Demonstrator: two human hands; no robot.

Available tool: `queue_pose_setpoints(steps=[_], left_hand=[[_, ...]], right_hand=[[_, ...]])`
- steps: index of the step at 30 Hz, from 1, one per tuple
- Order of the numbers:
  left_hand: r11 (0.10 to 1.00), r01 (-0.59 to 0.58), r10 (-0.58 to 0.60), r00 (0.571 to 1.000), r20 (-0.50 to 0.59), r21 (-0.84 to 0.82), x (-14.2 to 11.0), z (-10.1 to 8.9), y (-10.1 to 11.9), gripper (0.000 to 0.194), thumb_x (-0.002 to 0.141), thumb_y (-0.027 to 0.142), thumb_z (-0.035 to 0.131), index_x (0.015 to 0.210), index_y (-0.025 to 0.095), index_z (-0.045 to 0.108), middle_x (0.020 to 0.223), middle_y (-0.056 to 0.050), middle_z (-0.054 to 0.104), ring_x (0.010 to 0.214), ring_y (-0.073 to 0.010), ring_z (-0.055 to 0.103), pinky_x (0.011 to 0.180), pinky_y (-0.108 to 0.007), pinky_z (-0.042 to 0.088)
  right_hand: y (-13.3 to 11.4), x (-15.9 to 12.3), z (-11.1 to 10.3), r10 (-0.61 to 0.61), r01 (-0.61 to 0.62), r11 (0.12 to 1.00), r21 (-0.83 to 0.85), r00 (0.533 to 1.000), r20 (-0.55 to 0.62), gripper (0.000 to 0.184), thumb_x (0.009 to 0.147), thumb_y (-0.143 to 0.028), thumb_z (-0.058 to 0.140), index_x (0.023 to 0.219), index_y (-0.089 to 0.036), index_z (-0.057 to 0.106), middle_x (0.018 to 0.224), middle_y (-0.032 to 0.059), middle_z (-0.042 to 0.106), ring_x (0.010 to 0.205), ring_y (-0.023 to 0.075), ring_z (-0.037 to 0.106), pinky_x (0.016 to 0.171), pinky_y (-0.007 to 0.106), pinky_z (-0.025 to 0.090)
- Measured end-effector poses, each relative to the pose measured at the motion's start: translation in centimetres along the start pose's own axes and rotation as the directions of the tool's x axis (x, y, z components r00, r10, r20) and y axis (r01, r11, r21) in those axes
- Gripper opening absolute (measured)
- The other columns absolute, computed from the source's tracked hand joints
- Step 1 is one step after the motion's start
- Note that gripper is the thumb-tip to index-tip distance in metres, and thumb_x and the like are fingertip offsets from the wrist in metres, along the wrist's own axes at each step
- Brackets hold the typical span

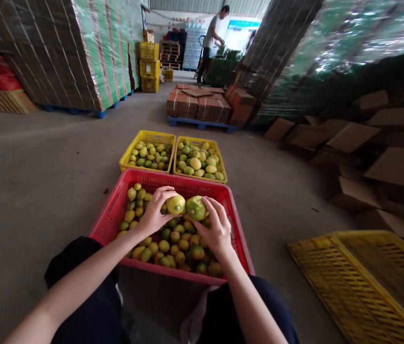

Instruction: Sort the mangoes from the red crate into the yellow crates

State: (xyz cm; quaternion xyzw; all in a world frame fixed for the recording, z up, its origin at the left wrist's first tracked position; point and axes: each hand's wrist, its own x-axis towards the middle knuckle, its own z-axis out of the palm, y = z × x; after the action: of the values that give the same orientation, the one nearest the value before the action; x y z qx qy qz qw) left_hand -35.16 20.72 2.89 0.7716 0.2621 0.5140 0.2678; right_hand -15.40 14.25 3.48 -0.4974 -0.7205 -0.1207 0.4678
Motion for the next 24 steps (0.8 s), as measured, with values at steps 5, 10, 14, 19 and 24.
queue_pose_setpoints(steps=[5,10,14,19,24], left_hand=[[0.905,0.311,-0.297,0.950,0.091,-0.292,0.6,-0.2,0.1,0.057,0.061,0.041,0.083,0.107,0.020,0.058,0.107,-0.008,0.061,0.102,-0.0225,0.059,0.085,-0.033,0.048],[0.420,0.667,-0.639,0.699,0.321,-0.615,0.8,0.5,-0.4,0.072,0.051,0.069,0.075,0.095,0.015,0.055,0.087,-0.007,0.066,0.083,-0.0220,0.064,0.071,-0.031,0.051],[0.133,0.772,-0.698,0.518,0.494,-0.621,0.6,0.7,-0.8,0.073,0.050,0.072,0.074,0.090,0.013,0.059,0.084,-0.010,0.068,0.085,-0.0250,0.066,0.072,-0.033,0.052],[0.003,0.807,-0.696,0.426,0.578,-0.591,0.5,0.5,-0.9,0.070,0.056,0.069,0.073,0.093,0.011,0.060,0.086,-0.014,0.068,0.087,-0.0264,0.067,0.076,-0.034,0.053],[0.271,0.736,-0.711,0.588,0.386,-0.621,0.4,0.7,-0.3,0.065,0.066,0.064,0.070,0.106,0.015,0.055,0.098,-0.012,0.067,0.088,-0.0244,0.067,0.077,-0.035,0.054]], right_hand=[[-0.9,0.6,0.1,0.344,-0.343,0.895,0.286,0.938,0.049,0.062,0.068,-0.032,0.079,0.123,-0.028,0.051,0.114,0.0073,0.061,0.100,0.0248,0.064,0.083,0.040,0.057],[-2.2,1.2,0.9,0.751,-0.769,0.325,0.551,0.564,0.344,0.043,0.072,-0.053,0.069,0.098,-0.023,0.050,0.089,0.0017,0.065,0.079,0.0189,0.066,0.064,0.031,0.058],[-2.7,1.4,1.9,0.690,-0.836,-0.153,0.527,0.292,0.662,0.037,0.078,-0.056,0.061,0.088,-0.021,0.052,0.076,0.0026,0.067,0.063,0.0179,0.065,0.046,0.027,0.054],[-1.9,1.3,2.9,0.575,-0.795,-0.397,0.460,0.175,0.799,0.036,0.081,-0.051,0.059,0.088,-0.017,0.058,0.062,0.0016,0.066,0.045,0.0128,0.059,0.038,0.023,0.050],[-1.5,0.7,2.9,0.701,-0.780,-0.203,0.592,0.306,0.644,0.039,0.075,-0.053,0.066,0.094,-0.020,0.054,0.076,0.0020,0.067,0.061,0.0168,0.066,0.048,0.028,0.056]])
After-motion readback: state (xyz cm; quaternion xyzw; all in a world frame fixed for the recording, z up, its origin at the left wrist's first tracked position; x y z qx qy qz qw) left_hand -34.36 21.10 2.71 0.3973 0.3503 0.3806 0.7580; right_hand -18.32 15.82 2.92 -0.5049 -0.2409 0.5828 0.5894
